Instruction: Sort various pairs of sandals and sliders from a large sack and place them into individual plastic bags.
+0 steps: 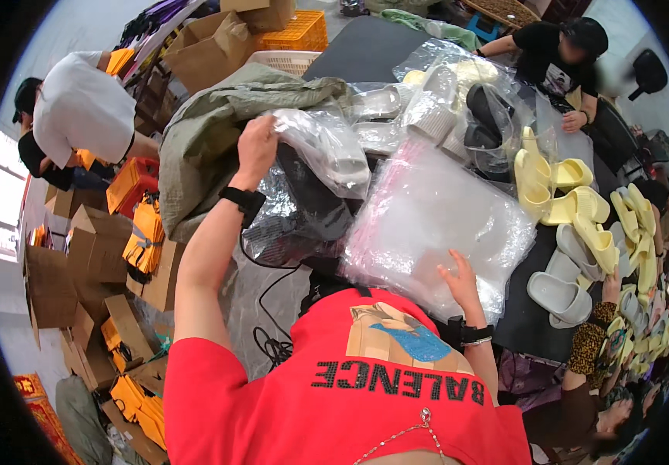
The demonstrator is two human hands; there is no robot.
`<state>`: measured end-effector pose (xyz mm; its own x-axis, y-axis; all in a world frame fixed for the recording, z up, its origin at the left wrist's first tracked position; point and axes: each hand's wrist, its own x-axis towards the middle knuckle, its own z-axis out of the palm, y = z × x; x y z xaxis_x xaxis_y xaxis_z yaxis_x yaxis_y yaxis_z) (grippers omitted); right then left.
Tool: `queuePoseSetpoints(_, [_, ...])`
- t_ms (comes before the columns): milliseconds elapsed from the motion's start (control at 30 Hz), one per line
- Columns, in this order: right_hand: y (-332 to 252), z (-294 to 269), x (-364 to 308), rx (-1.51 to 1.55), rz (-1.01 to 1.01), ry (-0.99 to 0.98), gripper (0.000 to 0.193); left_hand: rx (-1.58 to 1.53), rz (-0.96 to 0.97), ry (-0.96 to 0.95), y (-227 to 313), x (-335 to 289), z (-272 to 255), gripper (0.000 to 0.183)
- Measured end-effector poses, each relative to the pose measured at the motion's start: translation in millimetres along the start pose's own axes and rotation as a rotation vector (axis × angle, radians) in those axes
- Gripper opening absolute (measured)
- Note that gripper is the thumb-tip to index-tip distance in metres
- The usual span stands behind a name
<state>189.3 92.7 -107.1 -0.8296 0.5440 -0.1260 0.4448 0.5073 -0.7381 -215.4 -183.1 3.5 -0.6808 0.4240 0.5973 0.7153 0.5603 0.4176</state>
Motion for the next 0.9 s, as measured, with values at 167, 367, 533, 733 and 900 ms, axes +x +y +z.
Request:
queuePoseSetpoints(167, [-22.0,-10.6,2.6,0.265,0.005,0.054,0.051,-0.298,-0.142,0.088,64.3,24.1,-15.1,0.021])
queuePoseSetpoints(367, [-72.5,-11.0,10.9,1.18,0.243,-0.27,0.066,-0.244,0.318,-0.856,179.8,-49.4,-11.7,0.039])
queuePoseSetpoints(533, [-74.2,9.4,11.8,0.859,0.314,-0.221,0.075,-0.703,0.034,-0.837,148.4,-26.8,-16.6,0.027])
queuePoseSetpoints(733, [-84.9,10.5,13.5,0.828,0.36,-0.206,0.082,-0.203,-0.288,-0.518,-11.6,7.7,32.0,0.026])
queuePoseSetpoints(900, [-83.5,18.8,18.5,0.887,0.377,-0.19,0.094,-0.059,-0.166,-0.925,-54.2,1.4,74.9,0.032])
